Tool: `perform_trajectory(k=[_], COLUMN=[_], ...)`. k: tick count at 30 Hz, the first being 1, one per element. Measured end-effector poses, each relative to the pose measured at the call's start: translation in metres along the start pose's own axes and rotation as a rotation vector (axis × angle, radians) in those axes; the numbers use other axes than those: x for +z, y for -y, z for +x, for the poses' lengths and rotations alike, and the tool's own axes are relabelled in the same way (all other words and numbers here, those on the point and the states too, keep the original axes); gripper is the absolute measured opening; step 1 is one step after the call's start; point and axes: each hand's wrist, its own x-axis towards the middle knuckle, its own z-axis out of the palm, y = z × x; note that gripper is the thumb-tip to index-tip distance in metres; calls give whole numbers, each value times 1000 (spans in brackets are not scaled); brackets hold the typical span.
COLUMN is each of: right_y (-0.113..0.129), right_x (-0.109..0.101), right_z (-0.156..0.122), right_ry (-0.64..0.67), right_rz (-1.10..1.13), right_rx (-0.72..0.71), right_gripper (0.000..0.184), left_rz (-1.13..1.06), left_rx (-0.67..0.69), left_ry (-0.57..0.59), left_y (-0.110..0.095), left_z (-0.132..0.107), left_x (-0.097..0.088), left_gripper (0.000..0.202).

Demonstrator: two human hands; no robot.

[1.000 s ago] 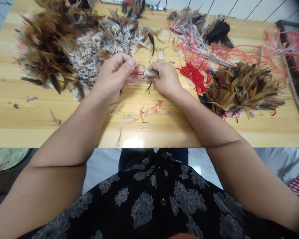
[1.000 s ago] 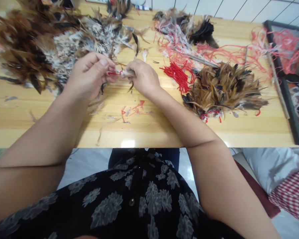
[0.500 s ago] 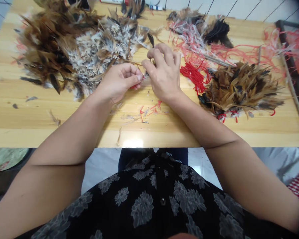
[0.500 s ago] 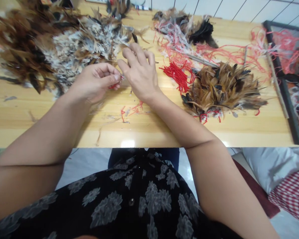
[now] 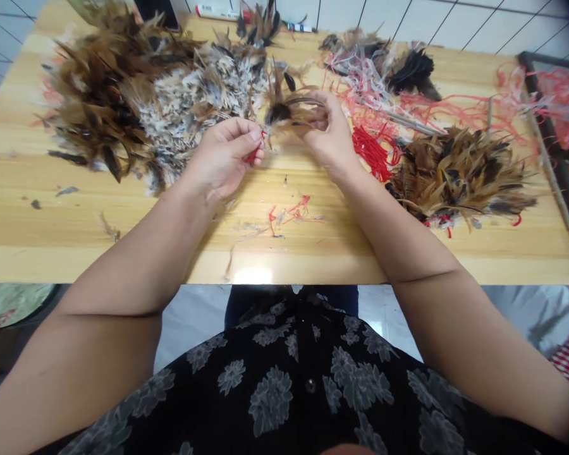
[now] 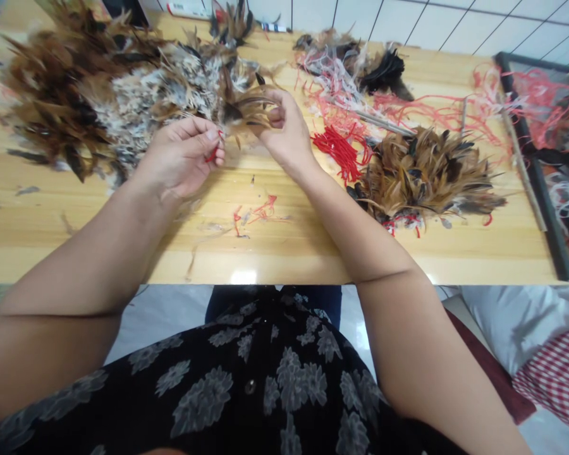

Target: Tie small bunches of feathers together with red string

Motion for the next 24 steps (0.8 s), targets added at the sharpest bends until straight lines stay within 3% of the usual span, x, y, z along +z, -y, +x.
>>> perform_trajectory(k=[3, 5, 10, 14, 16, 20, 24], right_y=[3, 10, 36, 36, 29, 22, 29], right_x=[-8, -17, -23, -6, 3, 13, 20], right_z=[5, 3, -13, -20, -20, -23, -33], right_ry=[-19, -34, 51, 142, 171, 257, 298], right_rz=[119, 94, -254, -397, -384, -232, -17], right_rx=[33, 7, -169, -161, -155, -94, 11], right_gripper=[65, 58, 31, 39, 43, 26, 25], left_rz=[58, 133, 345, 425, 441, 388, 195], left_rx=[111, 199, 327, 401, 412, 427, 396], left_ry=[-56, -81, -91, -142, -113, -61, -11], left_y=[7, 7, -12, -25, -29, -30, -29], left_z=[3, 2, -8, -15, -18, -23, -22], left_x=[-1, -2, 4, 12, 14, 17, 25], left_gripper=[41, 36, 20, 17, 17, 16, 45])
